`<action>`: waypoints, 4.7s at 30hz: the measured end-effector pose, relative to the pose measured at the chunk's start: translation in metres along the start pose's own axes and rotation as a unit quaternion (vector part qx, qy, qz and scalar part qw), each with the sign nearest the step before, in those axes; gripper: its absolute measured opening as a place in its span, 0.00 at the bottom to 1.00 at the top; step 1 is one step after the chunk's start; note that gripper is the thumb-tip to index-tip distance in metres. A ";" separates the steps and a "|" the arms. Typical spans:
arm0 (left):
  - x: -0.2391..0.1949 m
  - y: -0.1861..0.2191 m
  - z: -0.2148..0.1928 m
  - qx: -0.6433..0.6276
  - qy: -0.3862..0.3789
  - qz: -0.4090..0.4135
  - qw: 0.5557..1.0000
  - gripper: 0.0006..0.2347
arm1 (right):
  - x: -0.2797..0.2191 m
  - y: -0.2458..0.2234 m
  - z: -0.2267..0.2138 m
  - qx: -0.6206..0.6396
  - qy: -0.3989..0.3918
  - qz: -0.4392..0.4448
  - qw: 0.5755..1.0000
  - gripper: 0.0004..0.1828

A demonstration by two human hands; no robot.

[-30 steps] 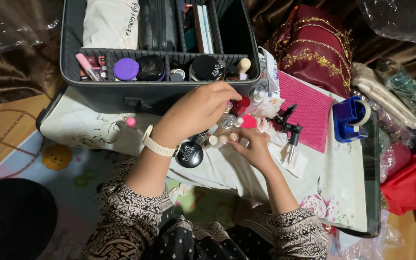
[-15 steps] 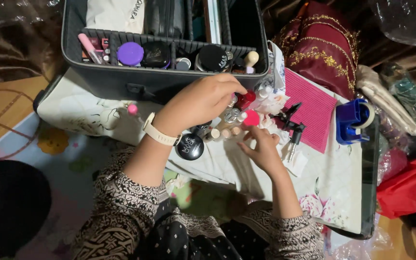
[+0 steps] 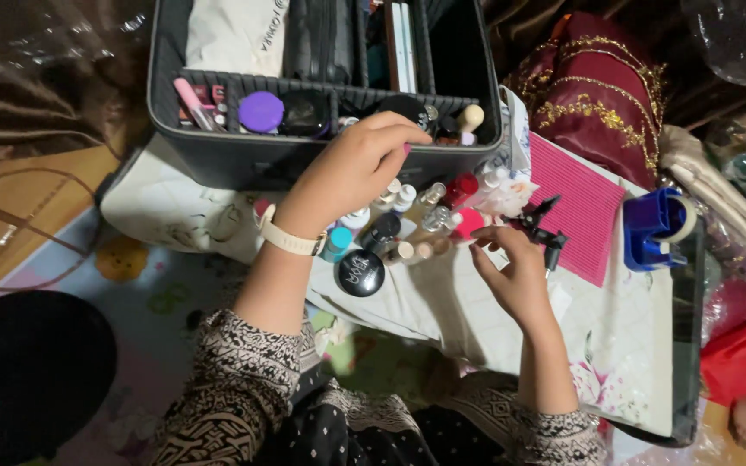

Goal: Organizing various cosmetic products and tools into a multi-compartment storage case

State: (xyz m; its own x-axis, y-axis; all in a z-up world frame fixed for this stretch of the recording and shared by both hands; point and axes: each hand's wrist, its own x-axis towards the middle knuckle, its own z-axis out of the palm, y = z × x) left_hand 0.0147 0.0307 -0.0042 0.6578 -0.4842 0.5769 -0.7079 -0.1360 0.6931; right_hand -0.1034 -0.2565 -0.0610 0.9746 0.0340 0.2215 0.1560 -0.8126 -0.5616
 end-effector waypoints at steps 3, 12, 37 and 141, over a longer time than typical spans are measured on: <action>-0.001 -0.024 0.002 0.039 0.070 0.001 0.997 0.13 | 0.017 -0.026 -0.007 0.014 0.001 -0.006 1.000 0.11; -0.015 -0.068 -0.023 0.195 0.167 -0.052 0.965 0.14 | 0.142 -0.046 0.005 -0.005 -0.024 -0.168 0.985 0.09; 0.002 -0.099 0.003 0.332 0.126 -0.060 0.933 0.11 | 0.403 0.080 0.255 -0.530 -0.435 -0.128 0.716 0.25; -0.117 -0.009 0.208 -0.533 -0.059 -0.447 0.716 0.24 | -0.132 0.080 0.021 -0.256 0.220 -0.330 0.882 0.05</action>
State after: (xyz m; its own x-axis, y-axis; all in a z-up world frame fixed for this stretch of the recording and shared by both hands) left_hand -0.1094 -0.0914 -0.1684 0.6552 -0.6931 -0.3006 0.6222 0.2693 0.7351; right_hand -0.2160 -0.3140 -0.1516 0.5239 0.4602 0.7167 0.4632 -0.8601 0.2137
